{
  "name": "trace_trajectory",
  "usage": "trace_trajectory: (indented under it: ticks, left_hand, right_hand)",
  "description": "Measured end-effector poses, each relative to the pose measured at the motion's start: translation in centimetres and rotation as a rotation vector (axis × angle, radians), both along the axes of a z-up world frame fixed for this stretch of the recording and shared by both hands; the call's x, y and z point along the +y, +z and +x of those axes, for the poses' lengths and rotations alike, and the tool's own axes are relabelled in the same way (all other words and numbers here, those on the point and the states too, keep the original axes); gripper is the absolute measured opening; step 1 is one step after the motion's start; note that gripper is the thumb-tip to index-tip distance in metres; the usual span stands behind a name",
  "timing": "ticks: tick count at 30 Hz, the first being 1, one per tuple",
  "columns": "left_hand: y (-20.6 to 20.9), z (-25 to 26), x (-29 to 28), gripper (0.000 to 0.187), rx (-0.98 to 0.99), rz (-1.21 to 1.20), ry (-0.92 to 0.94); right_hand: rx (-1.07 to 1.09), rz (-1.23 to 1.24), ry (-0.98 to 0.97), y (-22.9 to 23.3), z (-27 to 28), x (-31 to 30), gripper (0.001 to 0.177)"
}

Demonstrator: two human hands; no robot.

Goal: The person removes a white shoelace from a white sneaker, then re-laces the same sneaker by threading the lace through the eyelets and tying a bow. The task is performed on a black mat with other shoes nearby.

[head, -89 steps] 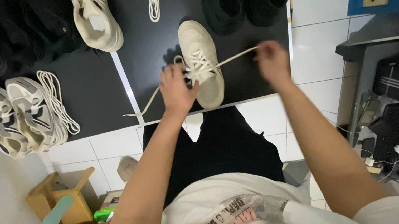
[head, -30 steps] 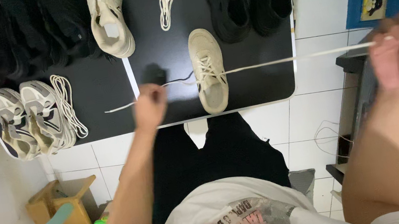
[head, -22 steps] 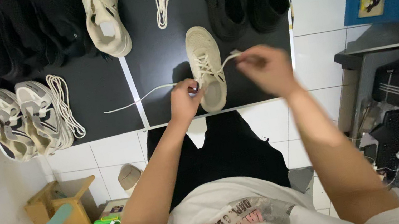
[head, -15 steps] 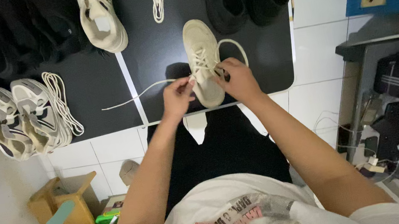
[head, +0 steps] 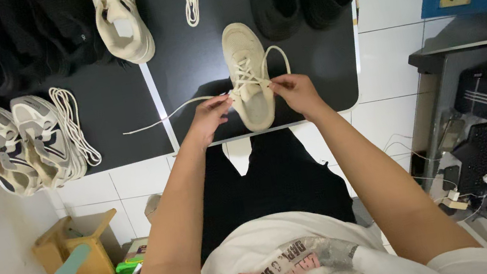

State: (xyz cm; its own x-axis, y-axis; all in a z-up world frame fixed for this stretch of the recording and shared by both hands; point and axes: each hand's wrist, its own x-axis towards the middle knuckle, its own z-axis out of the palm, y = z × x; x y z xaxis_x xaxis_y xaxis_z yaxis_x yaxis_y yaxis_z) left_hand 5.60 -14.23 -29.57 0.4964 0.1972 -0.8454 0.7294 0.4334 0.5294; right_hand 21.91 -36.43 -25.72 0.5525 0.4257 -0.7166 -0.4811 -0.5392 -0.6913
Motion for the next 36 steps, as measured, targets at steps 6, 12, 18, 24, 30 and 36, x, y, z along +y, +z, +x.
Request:
trace_trajectory:
  ticks: [6,12,18,24,30,36]
  left_hand:
    - [0.9,-0.6,-1.5,0.022,-0.119,0.187,0.026]
    - [2.0,-0.5,-2.4,0.018,-0.287,0.240,0.066]
    - [2.6,-0.5,-2.1,0.026,-0.114,0.189,0.015]
    - [2.2,-0.4,-1.7,0.026,-0.117,0.155,-0.003]
    - [2.0,-0.8,-2.0,0.028,-0.134,0.129,0.047]
    - [2.4,-0.8,-2.4,0.029,-0.158,0.133,0.061]
  right_hand:
    - [-0.071,0.146,-0.142,2.1,0.8,-1.1,0.025]
    - [-0.393,0.148,-0.154,5.8,2.8,-1.2,0.023]
    - [-0.660,0.176,0.309,6.0,0.6,2.5,0.012]
    - [-0.845,0.128,0.541,4.7,-2.3,5.0,0.005]
    - [-0.912,0.102,0.490,3.6,-3.9,5.3,0.002]
    - [-0.999,0.080,0.484,3.5,-4.4,5.5,0.002]
